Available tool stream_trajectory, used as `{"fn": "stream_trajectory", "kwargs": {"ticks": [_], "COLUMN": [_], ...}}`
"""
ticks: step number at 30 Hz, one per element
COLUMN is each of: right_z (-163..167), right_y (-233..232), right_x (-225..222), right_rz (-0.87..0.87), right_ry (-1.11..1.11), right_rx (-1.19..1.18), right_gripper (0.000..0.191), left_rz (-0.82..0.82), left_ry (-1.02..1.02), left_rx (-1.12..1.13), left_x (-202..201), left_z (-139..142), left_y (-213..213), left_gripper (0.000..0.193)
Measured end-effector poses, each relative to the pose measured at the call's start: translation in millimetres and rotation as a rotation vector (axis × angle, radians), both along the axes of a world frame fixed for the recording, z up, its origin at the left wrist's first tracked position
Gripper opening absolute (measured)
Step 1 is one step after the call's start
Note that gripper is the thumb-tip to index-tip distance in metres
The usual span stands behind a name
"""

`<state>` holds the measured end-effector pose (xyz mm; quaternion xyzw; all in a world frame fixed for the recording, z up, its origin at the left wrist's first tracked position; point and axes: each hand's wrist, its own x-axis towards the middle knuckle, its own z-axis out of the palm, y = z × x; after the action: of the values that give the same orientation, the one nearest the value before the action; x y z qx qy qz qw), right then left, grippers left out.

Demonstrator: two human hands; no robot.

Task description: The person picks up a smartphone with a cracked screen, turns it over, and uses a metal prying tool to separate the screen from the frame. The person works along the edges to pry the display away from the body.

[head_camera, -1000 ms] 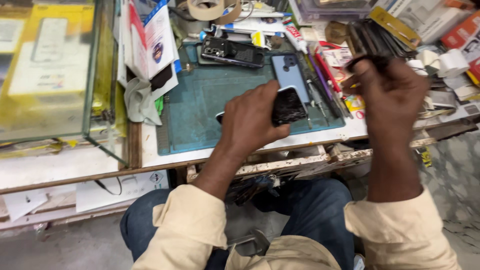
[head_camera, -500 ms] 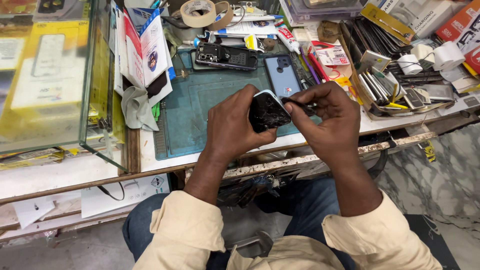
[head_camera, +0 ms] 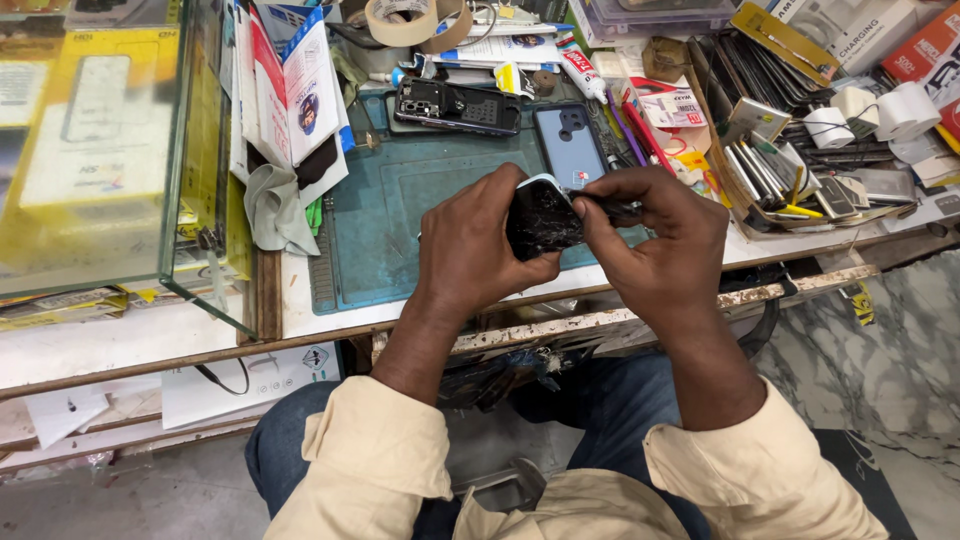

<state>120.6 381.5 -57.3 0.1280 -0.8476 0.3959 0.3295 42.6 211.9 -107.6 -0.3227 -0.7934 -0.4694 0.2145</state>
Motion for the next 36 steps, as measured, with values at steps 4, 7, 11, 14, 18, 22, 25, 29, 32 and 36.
{"fn": "stream_trajectory", "kwargs": {"ticks": [4,7,11,14,18,22,25,29,32,36], "right_z": [11.3,14.2,12.0,8.0,2.4,0.4,1.6,7.9,15.7,28.5], "right_y": [0.4,-0.5,0.3,0.8,-3.4,-10.4,-13.9,-12.4,-7.5,2.1], "right_x": [4.4,4.3,5.0,6.3,4.0,0.8,-1.6,-3.1,-3.6,-6.0], "right_rz": [-0.032,-0.055,-0.091,-0.119,-0.142,-0.173,-0.176,-0.154,-0.125,-0.057], "right_ry": [0.041,0.065,0.065,0.058,0.085,0.099,0.129,0.112,0.066,0.009], "right_rx": [0.223,0.283,0.305,0.312,0.306,0.337,0.413,0.52,0.598,0.738], "right_gripper": [0.014,0.014,0.012,0.013,0.012,0.011,0.011,0.011,0.011,0.013], "left_rz": [0.011,-0.008,-0.016,-0.024,-0.025,0.002,-0.01,-0.031,-0.041,-0.057], "left_ry": [-0.001,-0.018,-0.004,0.038,0.037,-0.009,0.015,0.019,0.026,0.041], "left_rx": [-0.021,-0.076,-0.115,-0.103,-0.127,-0.156,-0.148,-0.157,-0.172,-0.184], "left_x": [0.4,1.6,2.1,1.9,0.8,0.7,1.2,2.2,2.7,3.9], "left_z": [0.6,1.1,0.3,-2.1,-5.2,-5.7,-4.9,-5.0,-5.1,-3.9], "left_y": [1.2,3.2,4.8,6.0,7.2,5.6,4.0,1.3,2.0,3.7], "left_gripper": [0.053,0.057,0.062,0.064,0.065,0.059,0.065,0.065,0.064,0.068]}}
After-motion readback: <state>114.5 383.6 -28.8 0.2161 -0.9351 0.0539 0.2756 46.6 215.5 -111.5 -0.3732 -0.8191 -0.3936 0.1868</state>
